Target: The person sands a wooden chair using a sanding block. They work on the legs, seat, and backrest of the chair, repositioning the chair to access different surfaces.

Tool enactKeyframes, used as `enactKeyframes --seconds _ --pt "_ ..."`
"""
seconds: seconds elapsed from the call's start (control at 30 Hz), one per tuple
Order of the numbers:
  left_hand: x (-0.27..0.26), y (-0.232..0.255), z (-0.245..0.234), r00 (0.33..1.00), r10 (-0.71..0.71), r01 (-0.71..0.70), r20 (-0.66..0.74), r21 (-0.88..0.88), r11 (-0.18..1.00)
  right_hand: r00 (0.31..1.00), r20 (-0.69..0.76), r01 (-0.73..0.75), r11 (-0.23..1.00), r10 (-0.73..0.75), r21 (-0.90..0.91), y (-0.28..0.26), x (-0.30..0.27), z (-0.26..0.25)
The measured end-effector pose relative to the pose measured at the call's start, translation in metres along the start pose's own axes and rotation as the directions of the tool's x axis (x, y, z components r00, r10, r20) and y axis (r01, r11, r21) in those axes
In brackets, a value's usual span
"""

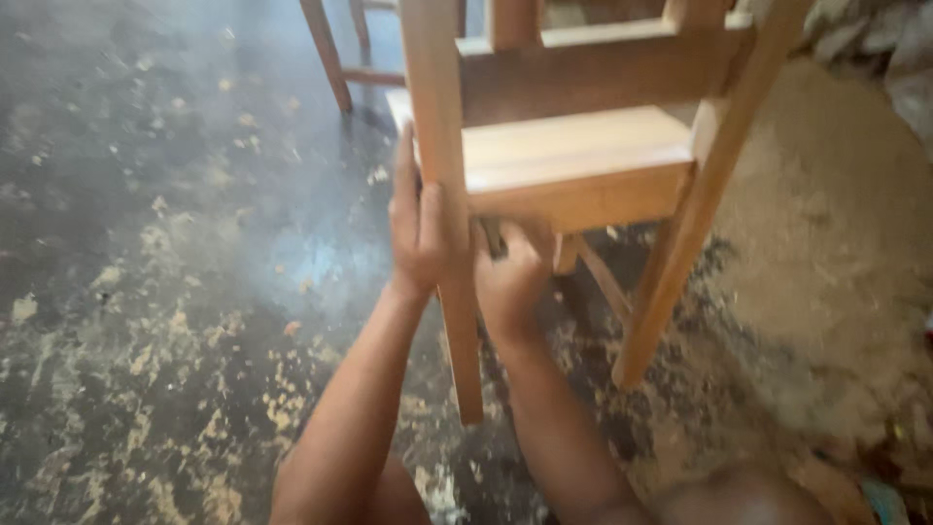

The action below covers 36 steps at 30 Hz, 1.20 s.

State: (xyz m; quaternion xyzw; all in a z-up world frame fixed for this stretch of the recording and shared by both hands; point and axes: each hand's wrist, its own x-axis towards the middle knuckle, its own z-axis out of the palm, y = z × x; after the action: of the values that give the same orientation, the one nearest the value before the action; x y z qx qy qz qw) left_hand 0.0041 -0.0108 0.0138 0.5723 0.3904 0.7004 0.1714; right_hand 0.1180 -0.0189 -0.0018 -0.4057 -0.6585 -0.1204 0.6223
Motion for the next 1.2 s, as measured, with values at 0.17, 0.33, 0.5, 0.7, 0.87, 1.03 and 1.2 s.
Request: enactKeyframes --seconds 0.17,0.33,0.5,0.7,0.87,1.03,1.2 --pt "-0.008 -0.006 0.001 0.999 0.043 -0.043 -0.002 -0.009 0.999 0.826 0.280 -0.522 0.851 0.489 0.053 0.012 -0.010 0.007" --pt "-0.003 -0.005 0.001 0.995 0.101 -0.100 -0.013 0.078 0.992 0.998 0.062 -0.013 0.997 0.018 -0.077 0.003 -0.001 0.000" --pt "-0.011 -0.010 0.003 0.995 0.093 -0.088 -0.038 0.131 0.988 0.794 0.273 -0.557 0.830 0.544 -0.034 0.019 -0.012 0.010" --pt "0.000 0.000 -0.001 0.992 0.119 -0.112 -0.034 0.160 0.981 0.990 0.096 -0.120 0.984 0.108 0.132 0.014 -0.020 0.004" --pt "-0.008 -0.002 0.000 1.000 -0.016 0.017 -0.021 0.039 0.999 0.924 0.197 -0.325 0.944 0.329 -0.050 0.024 -0.018 0.012" --pt "0.001 0.001 0.000 0.992 0.116 -0.108 -0.044 0.161 0.981 0.986 0.113 -0.126 0.991 0.120 0.047 0.012 -0.010 0.007" --pt "-0.008 -0.006 0.001 0.997 0.062 -0.054 -0.041 0.167 0.984 0.834 0.290 -0.481 0.876 0.469 -0.035 0.022 -0.011 0.011"
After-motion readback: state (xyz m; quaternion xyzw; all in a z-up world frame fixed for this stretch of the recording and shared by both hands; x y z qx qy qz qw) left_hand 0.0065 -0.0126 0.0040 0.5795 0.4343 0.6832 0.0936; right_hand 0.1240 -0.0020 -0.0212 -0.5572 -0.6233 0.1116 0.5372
